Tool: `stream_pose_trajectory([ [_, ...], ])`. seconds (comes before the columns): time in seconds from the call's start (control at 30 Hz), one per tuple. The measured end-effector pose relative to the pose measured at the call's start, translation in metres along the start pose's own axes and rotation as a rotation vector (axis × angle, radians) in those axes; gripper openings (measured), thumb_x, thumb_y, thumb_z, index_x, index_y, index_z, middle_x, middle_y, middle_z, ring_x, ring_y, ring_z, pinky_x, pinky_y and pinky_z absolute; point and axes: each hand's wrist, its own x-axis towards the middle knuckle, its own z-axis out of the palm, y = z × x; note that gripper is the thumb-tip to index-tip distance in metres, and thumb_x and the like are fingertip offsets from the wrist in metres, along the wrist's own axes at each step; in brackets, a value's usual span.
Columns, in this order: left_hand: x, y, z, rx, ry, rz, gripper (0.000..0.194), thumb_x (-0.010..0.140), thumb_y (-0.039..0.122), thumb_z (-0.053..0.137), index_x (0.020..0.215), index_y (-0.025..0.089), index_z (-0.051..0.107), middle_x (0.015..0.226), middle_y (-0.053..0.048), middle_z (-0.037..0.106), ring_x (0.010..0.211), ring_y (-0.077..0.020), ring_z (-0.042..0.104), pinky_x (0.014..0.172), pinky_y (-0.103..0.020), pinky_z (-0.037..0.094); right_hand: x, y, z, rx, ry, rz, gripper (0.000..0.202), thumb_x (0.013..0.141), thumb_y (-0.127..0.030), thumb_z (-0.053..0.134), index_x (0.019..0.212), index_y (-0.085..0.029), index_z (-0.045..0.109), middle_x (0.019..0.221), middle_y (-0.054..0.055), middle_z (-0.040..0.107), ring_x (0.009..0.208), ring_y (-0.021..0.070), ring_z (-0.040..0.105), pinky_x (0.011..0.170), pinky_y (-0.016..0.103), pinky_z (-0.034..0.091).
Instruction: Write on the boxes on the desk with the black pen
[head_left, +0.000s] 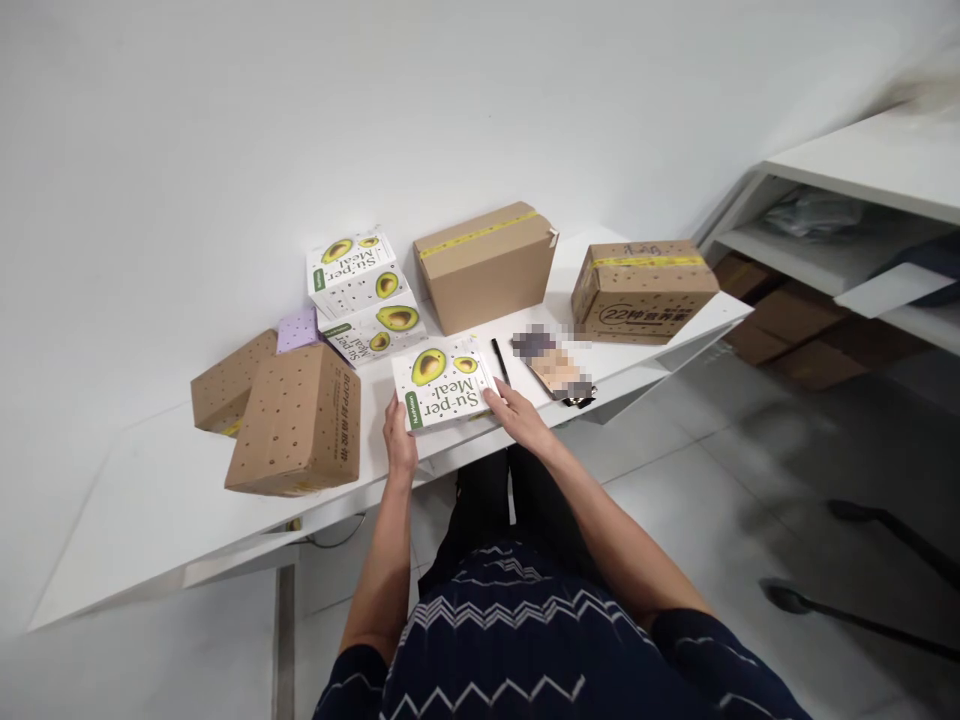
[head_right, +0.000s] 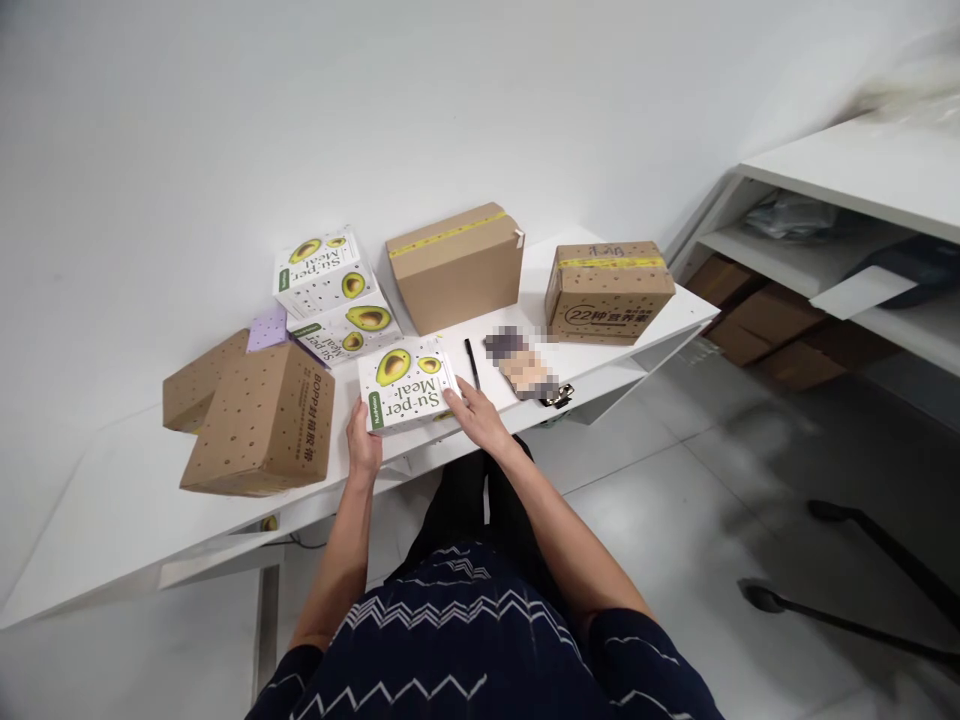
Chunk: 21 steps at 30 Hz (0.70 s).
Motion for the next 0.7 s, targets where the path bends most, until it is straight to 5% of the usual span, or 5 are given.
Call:
stream_pose_trajectory([
  [0.2,0.000,0.008,0.007,0.025,-0.029,0.020,0.060,0.083,0.051,0.067,0.134,0.021,0.059,0.147,-0.011,0.052,0.131,-0.0281,0.054,0.099,-0.036,0.053,-0.004,-0.007,0.006,0.626,0.026,0.205,0.051,0.086,-0.049,0.062,0.131,-0.029,0.053,0.105,0.002,0.070,0.074,0.0134,0.068,0.071,0.028,0.061],
  [0.47,-0.014,0.025,0.017,0.138,-0.156,0.159,0.049,0.089,0.053,0.059,0.127,0.023,0.064,0.137,-0.014,0.059,0.108,-0.0238,0.066,0.089,-0.038,0.056,0.011,-0.016,-0.033,0.773,0.265,0.085,0.042,0.082,-0.056,0.060,0.107,-0.024,0.053,0.095,0.004,0.070,0.074,0.0175,0.070,0.062,0.031,0.064],
  [0.6,-0.034,0.033,0.004,0.453,-0.148,0.388,0.037,0.091,0.042,0.059,0.121,0.021,0.065,0.118,-0.012,0.067,0.101,-0.0213,0.065,0.087,-0.036,0.053,0.046,-0.052,-0.073,0.693,0.393,-0.142,0.037,0.088,-0.054,0.052,0.111,-0.026,0.050,0.110,0.006,0.067,0.093,0.0169,0.069,0.065,0.025,0.062],
  [0.7,-0.049,0.043,-0.011,0.647,-0.053,0.668,0.031,0.090,0.032,0.059,0.118,0.021,0.066,0.110,-0.011,0.067,0.099,-0.0214,0.063,0.084,-0.036,0.052,0.088,-0.085,-0.095,0.678,0.472,-0.212,0.028,0.091,-0.046,0.049,0.110,-0.025,0.049,0.110,0.004,0.063,0.085,0.0128,0.066,0.063,0.023,0.058],
])
